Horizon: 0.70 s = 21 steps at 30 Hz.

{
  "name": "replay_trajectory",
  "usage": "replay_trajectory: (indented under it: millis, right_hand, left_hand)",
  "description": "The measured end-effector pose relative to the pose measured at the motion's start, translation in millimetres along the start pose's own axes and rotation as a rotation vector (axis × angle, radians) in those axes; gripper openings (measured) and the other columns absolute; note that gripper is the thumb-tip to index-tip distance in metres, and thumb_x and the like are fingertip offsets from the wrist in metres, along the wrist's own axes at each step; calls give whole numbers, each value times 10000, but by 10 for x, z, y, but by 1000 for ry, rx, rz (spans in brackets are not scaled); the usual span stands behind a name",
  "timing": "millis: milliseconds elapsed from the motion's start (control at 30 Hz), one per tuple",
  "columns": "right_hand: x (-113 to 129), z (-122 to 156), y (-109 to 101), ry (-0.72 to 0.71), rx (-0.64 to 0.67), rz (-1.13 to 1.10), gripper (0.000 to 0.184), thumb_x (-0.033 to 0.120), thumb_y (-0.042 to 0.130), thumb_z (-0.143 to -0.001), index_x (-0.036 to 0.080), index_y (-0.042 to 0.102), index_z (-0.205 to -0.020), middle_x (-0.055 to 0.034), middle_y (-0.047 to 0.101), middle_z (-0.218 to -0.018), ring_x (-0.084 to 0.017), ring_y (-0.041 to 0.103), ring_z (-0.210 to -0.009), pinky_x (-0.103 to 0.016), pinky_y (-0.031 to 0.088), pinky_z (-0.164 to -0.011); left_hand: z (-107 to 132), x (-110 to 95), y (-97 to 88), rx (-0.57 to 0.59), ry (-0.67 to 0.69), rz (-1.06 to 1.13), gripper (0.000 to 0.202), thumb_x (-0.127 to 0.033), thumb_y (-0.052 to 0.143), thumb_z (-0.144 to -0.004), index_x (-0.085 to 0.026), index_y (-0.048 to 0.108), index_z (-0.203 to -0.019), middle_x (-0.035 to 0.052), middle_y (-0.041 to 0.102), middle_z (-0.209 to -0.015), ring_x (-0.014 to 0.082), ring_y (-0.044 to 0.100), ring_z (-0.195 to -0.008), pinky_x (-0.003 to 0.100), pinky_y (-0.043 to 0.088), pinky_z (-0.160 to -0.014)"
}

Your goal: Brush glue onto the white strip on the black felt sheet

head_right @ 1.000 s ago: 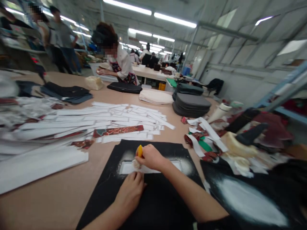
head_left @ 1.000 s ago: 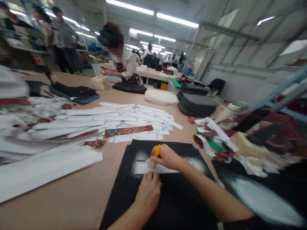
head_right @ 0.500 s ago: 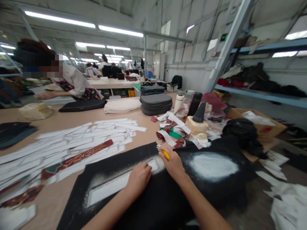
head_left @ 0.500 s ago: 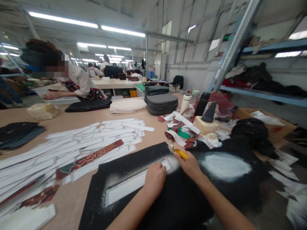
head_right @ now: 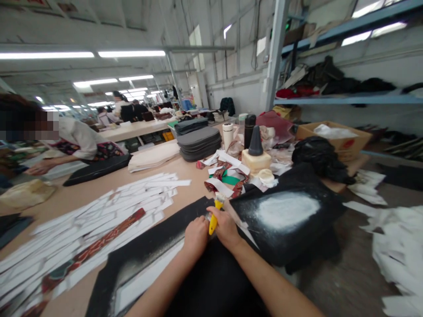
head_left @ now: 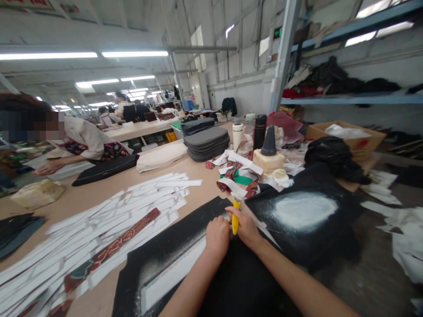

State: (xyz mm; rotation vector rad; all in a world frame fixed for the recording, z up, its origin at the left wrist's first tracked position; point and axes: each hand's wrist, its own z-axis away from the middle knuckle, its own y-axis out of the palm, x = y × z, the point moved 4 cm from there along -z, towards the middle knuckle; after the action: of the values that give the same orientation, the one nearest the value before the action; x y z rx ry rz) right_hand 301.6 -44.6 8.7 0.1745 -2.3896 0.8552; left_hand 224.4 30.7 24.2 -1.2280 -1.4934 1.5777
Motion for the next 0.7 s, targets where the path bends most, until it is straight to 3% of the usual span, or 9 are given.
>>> replay_trajectory:
  millis: [133, 233, 400, 467, 567, 633, 700]
  right_hand:
    - [43, -8, -24, 26, 12, -75, 261, 149, 393, -843, 168, 542, -1057, -33, 646, -761, -164, 590, -732, -298, 459, -695]
    - [128, -1, 23, -58, 89, -114, 238, 134, 428, -822, 184, 533, -1030, -14, 638, -769, -163, 573, -777, -324, 428, -781]
    - [191, 43, 155, -161, 227, 88, 197, 88, 473, -794, 201, 571, -922, -20, 623, -796, -162, 554, -829, -387, 326, -951]
    - [193, 63, 180, -196, 222, 159, 214, 72, 474, -787, 198, 576, -928, -25, 620, -789, -166, 554, -833, -404, 301, -975]
    - [234, 83, 192, -254, 207, 245, 200, 101, 494, -788, 186, 584, -944, -47, 616, -805, -188, 548, -844, -429, 293, -979]
    - [300, 73, 198, -278, 231, 266, 191, 140, 523, -787, 182, 585, -962, -57, 613, -816, -199, 543, -845, -448, 282, -983]
    - [388, 38, 220, -264, 292, 233, 195, 183, 556, -781, 183, 582, -975, -62, 613, -835, -205, 543, -857, -439, 303, -964]
  left_hand:
    - [70, 177, 29, -84, -87, 146, 180, -137, 426, -803, -139, 601, -760, 75, 597, -812, 184, 560, -770, 274, 396, -666]
    - [138, 332, 52, -152, -157, 311, 127, -147, 467, -761, -158, 588, -727, 33, 595, -738, 153, 555, -705, 250, 392, -639]
    - [372, 766, -29, -292, -296, 592, 157, -256, 479, -749, -154, 595, -724, 24, 620, -693, 138, 571, -650, 245, 429, -622]
    - [556, 1044, -138, -435, -443, 841, 254, -379, 503, -737, -146, 603, -752, 37, 635, -708, 145, 584, -639, 256, 442, -601]
    - [845, 1336, -261, -672, -650, 1392, 356, -452, 678, -571, -145, 603, -733, 28, 638, -696, 138, 585, -626, 243, 439, -584]
    - [931, 1333, -297, -661, -643, 1555, 384, -424, 743, -508, -138, 602, -722, 30, 642, -701, 134, 588, -639, 238, 443, -606]
    - [933, 1216, -281, -550, -572, 1513, 399, -431, 719, -560, -128, 609, -796, 64, 662, -777, 157, 606, -696, 259, 455, -645]
